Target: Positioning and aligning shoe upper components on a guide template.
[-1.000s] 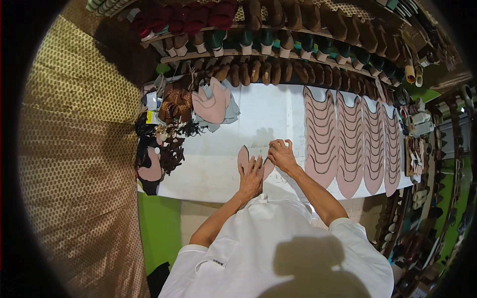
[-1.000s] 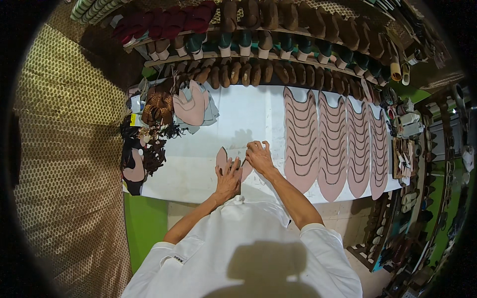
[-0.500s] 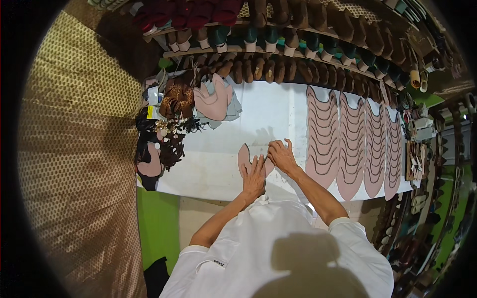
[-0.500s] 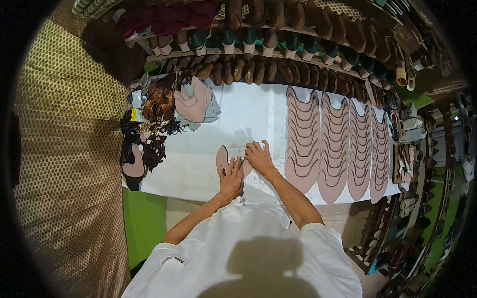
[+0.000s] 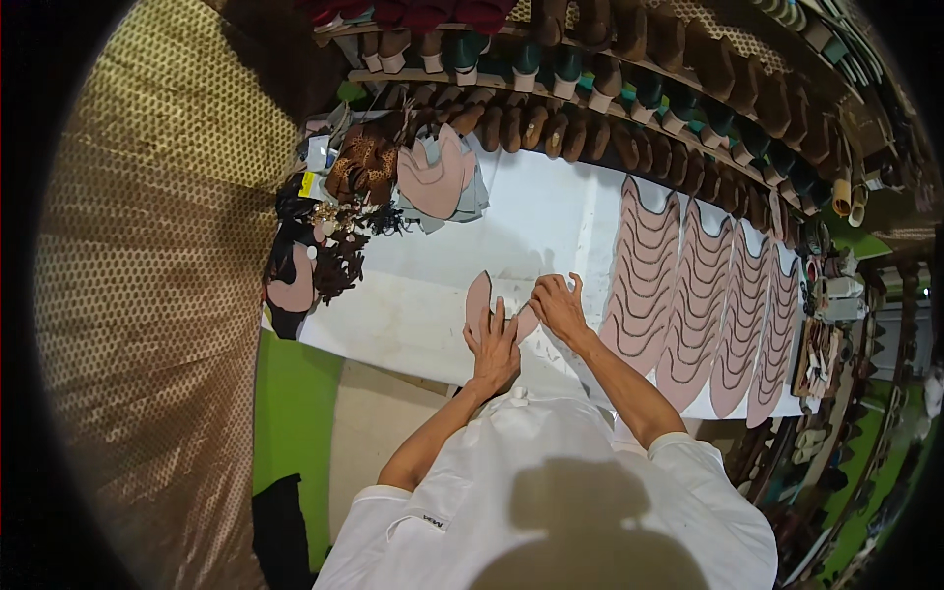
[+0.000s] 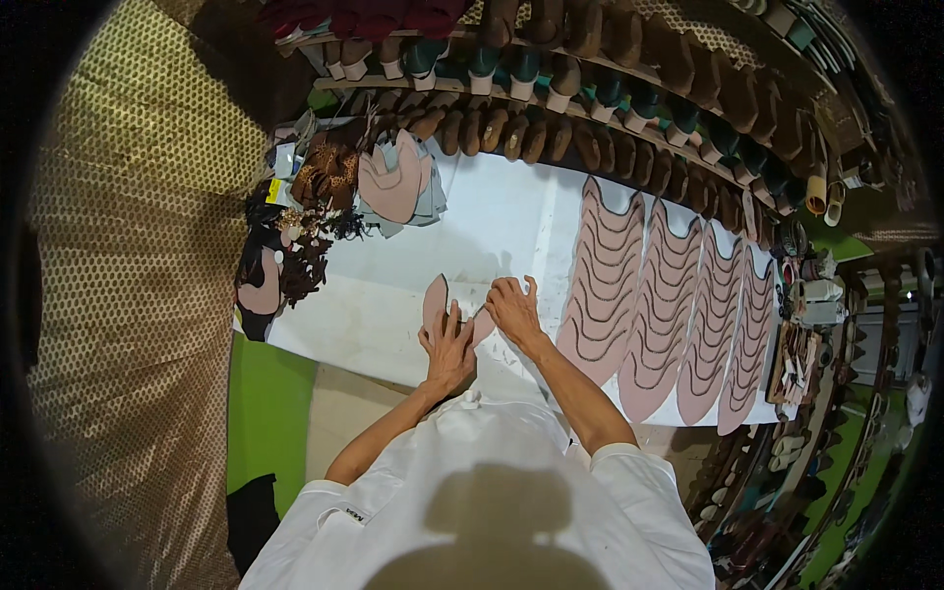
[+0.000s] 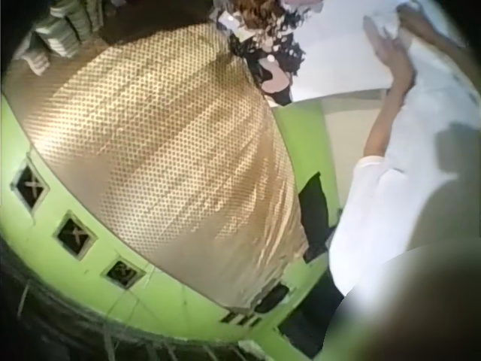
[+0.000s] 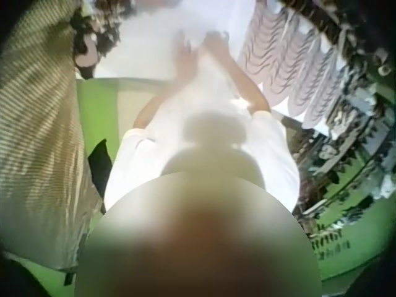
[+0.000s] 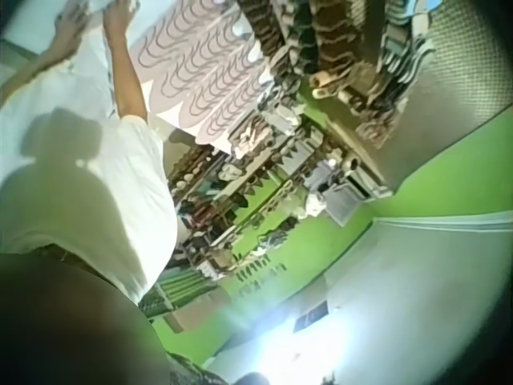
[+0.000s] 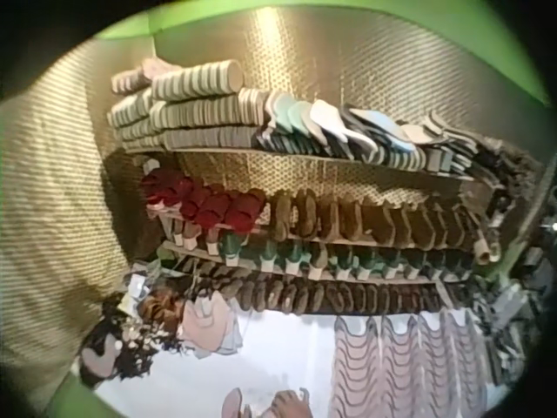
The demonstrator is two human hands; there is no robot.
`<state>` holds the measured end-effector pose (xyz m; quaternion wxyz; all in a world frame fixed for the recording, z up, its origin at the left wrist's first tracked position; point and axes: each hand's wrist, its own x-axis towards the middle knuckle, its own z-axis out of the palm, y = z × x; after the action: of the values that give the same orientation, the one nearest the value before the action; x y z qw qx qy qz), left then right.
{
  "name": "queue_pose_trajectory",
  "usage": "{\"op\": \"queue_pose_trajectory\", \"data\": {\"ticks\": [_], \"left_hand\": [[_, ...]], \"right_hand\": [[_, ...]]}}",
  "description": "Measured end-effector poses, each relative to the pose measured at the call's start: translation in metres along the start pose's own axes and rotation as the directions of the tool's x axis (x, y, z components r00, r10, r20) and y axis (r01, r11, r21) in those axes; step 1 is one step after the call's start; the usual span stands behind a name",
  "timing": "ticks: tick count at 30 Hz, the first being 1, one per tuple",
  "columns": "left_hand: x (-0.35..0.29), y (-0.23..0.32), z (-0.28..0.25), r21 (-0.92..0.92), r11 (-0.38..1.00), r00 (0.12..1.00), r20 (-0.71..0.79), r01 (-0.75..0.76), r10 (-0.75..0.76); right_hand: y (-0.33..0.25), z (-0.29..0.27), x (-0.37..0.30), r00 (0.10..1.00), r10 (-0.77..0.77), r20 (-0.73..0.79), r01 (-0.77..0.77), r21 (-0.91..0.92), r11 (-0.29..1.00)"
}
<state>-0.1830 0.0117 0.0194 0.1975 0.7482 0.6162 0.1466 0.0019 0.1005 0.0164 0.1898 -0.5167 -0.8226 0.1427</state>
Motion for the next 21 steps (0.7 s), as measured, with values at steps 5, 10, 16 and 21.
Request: {"op": "queue_pose_trajectory", "data": {"ticks": [5,10,16,21], "left_hand": [[0.001,0.003,0.001,0.063,0.998,1.0,-0.018,-0.001,0.002],[0.003,0.007,0.003,0.072,0.995,0.997,0.028,0.065,-0.067],[0.007,0.009,0.011,0.126,0.992,0.999,0.006,0.033,-0.034],[0.013,0.015,0.008,0.022,0.997,0.996,-0.036,0.078,-0.078]], "right_hand": [[0.003,-0.001,-0.001,1.0,0.004,0.011,-0.004,0.028,1.0],[0.006,-0.001,-0.002,1.0,0.008,0.028,-0.009,0.046,0.999],[0.006,-0.003,-0.001,1.0,0.011,0.025,-0.012,0.07,0.997],[0.007,-0.002,-0.001,1.0,0.022,0.02,-0.023,0.061,0.998]]}}
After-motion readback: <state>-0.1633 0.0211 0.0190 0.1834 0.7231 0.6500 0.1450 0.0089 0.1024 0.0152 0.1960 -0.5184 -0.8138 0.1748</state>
